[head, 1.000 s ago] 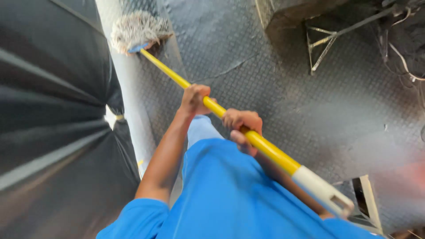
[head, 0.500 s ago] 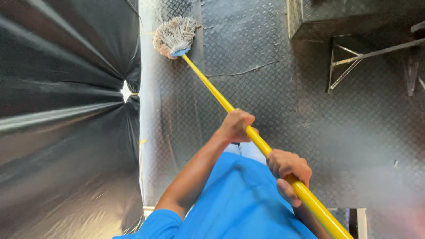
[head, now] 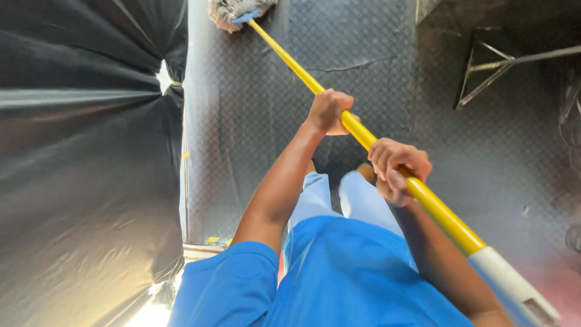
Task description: Mopping the black textured floor of a stage or platform in a restaurant or bar area.
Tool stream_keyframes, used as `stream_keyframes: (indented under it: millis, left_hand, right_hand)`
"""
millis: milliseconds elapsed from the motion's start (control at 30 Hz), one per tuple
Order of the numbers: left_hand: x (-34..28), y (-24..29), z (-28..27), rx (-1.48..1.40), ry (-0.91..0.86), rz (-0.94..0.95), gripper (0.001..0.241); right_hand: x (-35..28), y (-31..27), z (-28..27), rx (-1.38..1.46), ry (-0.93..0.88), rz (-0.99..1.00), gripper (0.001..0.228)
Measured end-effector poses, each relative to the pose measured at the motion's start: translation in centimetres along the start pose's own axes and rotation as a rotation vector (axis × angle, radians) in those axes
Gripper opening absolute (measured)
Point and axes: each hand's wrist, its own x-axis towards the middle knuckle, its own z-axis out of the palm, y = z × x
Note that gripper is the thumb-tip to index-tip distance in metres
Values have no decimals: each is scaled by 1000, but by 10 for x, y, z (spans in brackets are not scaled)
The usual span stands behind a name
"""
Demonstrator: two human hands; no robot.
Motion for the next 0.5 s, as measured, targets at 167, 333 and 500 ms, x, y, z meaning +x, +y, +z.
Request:
stream_keyframes:
  millis: [167, 333, 500]
  left_hand:
    - [-16, -6, -9, 172, -185, -83, 41]
    - [-26, 60, 4, 182, -183, -128, 38]
    - [-31, 154, 99, -500, 48, -763, 29]
  right_hand:
    - [-10, -14, 19, 48, 3, -8, 32]
    - [-12, -75, -6, 90, -88, -30, 31]
    - [-41, -151, -115, 42, -111, 84, 26]
